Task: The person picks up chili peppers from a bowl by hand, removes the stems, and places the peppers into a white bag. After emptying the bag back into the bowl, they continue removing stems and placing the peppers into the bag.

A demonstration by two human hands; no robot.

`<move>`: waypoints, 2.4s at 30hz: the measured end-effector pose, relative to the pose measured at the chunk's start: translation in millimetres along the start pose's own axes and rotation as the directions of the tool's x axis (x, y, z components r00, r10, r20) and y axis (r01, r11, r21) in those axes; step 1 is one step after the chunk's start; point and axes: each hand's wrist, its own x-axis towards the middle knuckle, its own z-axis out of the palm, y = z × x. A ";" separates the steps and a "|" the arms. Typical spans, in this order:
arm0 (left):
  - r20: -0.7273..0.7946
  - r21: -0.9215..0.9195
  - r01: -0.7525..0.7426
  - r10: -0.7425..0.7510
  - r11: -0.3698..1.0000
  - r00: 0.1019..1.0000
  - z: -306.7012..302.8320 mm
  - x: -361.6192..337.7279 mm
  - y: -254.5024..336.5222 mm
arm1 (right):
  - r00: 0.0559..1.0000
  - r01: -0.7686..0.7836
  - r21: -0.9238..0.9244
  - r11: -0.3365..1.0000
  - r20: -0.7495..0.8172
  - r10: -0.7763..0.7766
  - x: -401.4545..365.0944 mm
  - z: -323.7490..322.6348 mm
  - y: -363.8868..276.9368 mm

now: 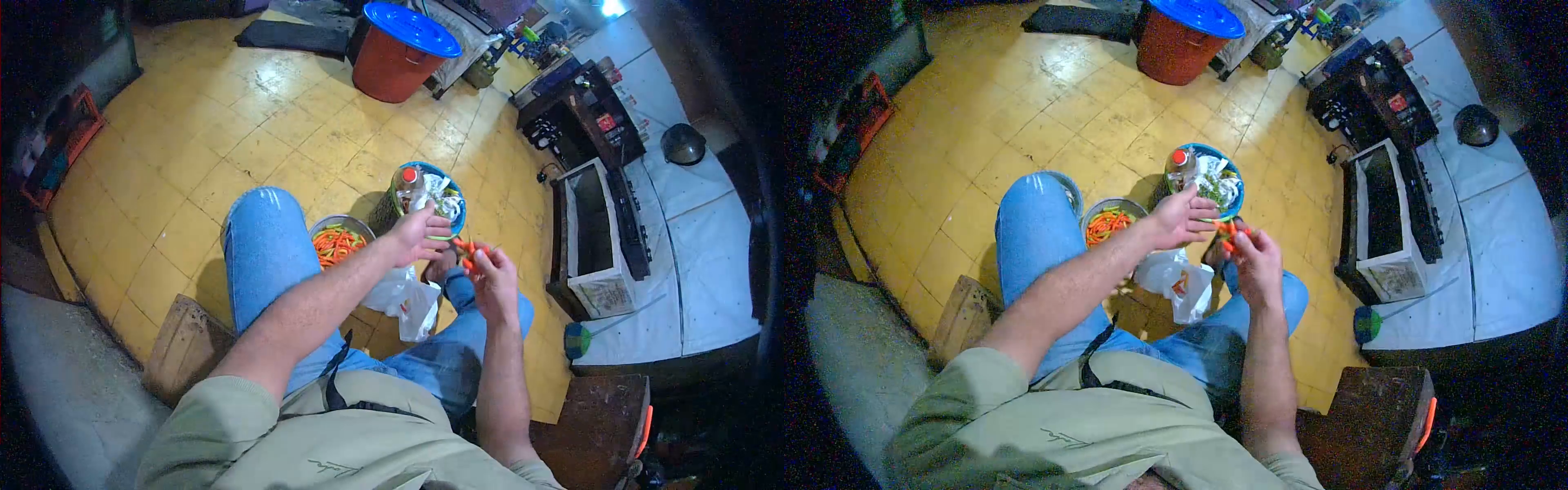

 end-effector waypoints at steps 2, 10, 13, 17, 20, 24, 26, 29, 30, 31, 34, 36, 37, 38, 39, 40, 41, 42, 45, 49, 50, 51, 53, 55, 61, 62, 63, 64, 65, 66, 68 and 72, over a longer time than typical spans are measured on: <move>0.009 -0.290 -0.088 0.095 0.953 0.995 19.9 -23.4 2.5 | 0.992 0.122 -0.036 0.992 0.017 -0.122 8.4 25.1 -16.2; -0.114 -0.574 -0.260 0.239 0.776 0.964 23.6 -50.9 20.1 | 0.714 0.695 -0.603 0.392 0.507 -0.483 30.5 83.6 -20.4; -0.169 -0.582 -0.281 0.224 0.764 0.960 15.4 -53.0 15.4 | 0.658 0.748 -0.534 0.394 0.525 -0.540 36.7 65.2 -25.2; -0.177 -0.620 -0.297 0.240 0.727 0.955 16.3 -57.0 8.6 | 0.812 0.565 -0.300 0.769 0.365 -0.454 67.1 36.0 -19.4; -0.200 -0.545 -0.319 0.249 0.775 0.948 22.2 -63.2 12.4 | 0.735 0.656 -0.323 0.683 0.480 -0.479 79.5 34.6 -21.1; -0.301 -0.525 -0.396 0.271 0.754 0.914 27.5 -68.4 9.9 | 0.647 0.688 -0.278 0.670 0.654 -0.392 87.3 52.9 -20.0; -0.346 -0.539 -0.419 0.262 0.731 0.901 24.3 -74.1 8.6 | 0.657 0.682 -0.284 0.674 0.643 -0.394 90.9 58.6 -12.4; -0.371 -0.483 -0.467 0.310 0.740 0.875 8.1 -76.3 3.5 | 0.656 0.657 -0.307 0.688 0.682 -0.322 100.8 62.9 8.5; -0.380 -0.486 -0.475 0.311 0.734 0.871 6.6 -76.2 2.6 | 0.651 0.656 -0.305 0.690 0.690 -0.315 100.1 65.2 15.1; -0.389 -0.450 -0.457 0.293 0.767 0.873 4.8 -75.5 5.4 | 0.627 0.680 -0.308 0.666 0.714 -0.311 99.4 68.1 20.2; -0.360 -0.376 -0.377 0.242 0.847 0.901 1.0 -71.7 15.8 | 0.655 0.681 -0.382 0.625 0.699 -0.286 96.6 75.3 23.2; -0.352 -0.416 -0.357 0.213 0.837 0.911 -3.1 -67.6 17.5 | 0.763 0.546 -0.408 0.731 0.603 -0.233 100.9 74.7 33.1; -0.331 -0.473 -0.334 0.187 0.815 0.925 -8.8 -65.2 18.0 | 0.802 0.496 -0.449 0.743 0.566 -0.194 101.6 74.7 30.4; -0.321 -0.485 -0.323 0.178 0.813 0.930 -14.4 -63.2 16.8 | 0.809 0.489 -0.463 0.739 0.558 -0.185 103.2 73.7 31.9; -0.299 -0.500 -0.314 0.178 0.807 0.937 -16.3 -62.5 17.7 | 0.854 0.313 -0.342 0.886 0.509 -0.105 104.6 73.2 34.2; -0.281 -0.515 -0.309 0.183 0.799 0.942 -17.9 -61.9 18.9 | 0.880 0.120 -0.197 0.973 0.475 -0.012 106.7 73.5 37.1; -0.288 -0.548 -0.314 0.178 0.775 0.941 -17.9 -62.2 19.1 | 0.879 0.051 -0.100 0.994 0.477 0.003 110.1 74.1 43.6; -0.294 -0.559 -0.321 0.179 0.764 0.939 -21.6 -64.2 16.1 | 0.875 0.045 -0.114 0.992 0.484 0.016 111.5 75.7 44.0; -0.413 -0.560 -0.369 0.136 0.742 0.901 -25.1 -74.5 9.6 | 0.855 -0.050 -0.083 0.995 0.511 0.085 115.2 82.8 48.9; -0.435 -0.564 -0.389 0.138 0.729 0.890 -42.1 -77.6 -0.5 | 0.880 -0.030 -0.067 0.997 0.471 0.058 111.2 96.1 52.6; -0.456 -0.528 -0.421 0.172 0.738 0.873 -47.1 -77.2 -4.1 | 0.880 -0.027 -0.067 0.997 0.472 0.056 110.6 96.5 50.6; -0.473 -0.490 -0.448 0.203 0.748 0.857 -46.2 -77.5 -2.7 | 0.875 0.035 -0.140 0.990 0.482 0.037 109.5 95.8 47.6; -0.505 -0.349 -0.469 0.259 0.811 0.823 -40.9 -77.8 -0.8 | 0.894 0.085 -0.210 0.974 0.448 0.018 106.0 94.4 44.8; -0.531 -0.142 -0.494 0.355 0.858 0.770 -32.0 -75.1 1.5 | 0.909 0.075 -0.209 0.975 0.417 0.020 106.9 90.1 52.5; -0.599 -0.008 -0.351 0.277 0.936 0.751 -34.2 -67.8 -2.3 | 0.925 0.215 -0.386 0.897 0.376 -0.060 114.4 77.3 82.0; -0.619 -0.044 -0.334 0.237 0.942 0.749 -33.0 -65.4 -1.2 | 0.926 0.216 -0.385 0.897 0.372 -0.063 113.6 76.6 78.5; -0.618 -0.068 -0.350 0.236 0.934 0.750 -35.0 -62.0 -3.1 | 0.920 0.279 -0.423 0.862 0.375 -0.114 112.8 75.8 76.0; -0.616 -0.064 -0.344 0.234 0.937 0.752 -37.1 -59.8 -4.2 | 0.912 0.337 -0.459 0.822 0.378 -0.163 112.9 74.0 75.3; -0.597 -0.067 -0.340 0.235 0.938 0.767 -39.3 -58.2 -4.7 | 0.879 0.426 -0.422 0.801 0.402 -0.256 113.9 71.3 76.0; -0.576 -0.072 -0.334 0.234 0.940 0.783 -39.9 -56.7 -3.9 | 0.884 0.420 -0.422 0.804 0.391 -0.256 114.5 68.9 74.5; -0.568 -0.091 -0.323 0.218 0.942 0.794 -39.9 -54.2 -2.4 | 0.814 0.542 -0.436 0.718 0.485 -0.320 114.3 64.2 69.9; -0.582 -0.176 -0.325 0.168 0.929 0.796 -40.9 -51.3 -1.1 | 0.705 0.671 -0.450 0.589 0.633 -0.319 116.7 58.0 65.8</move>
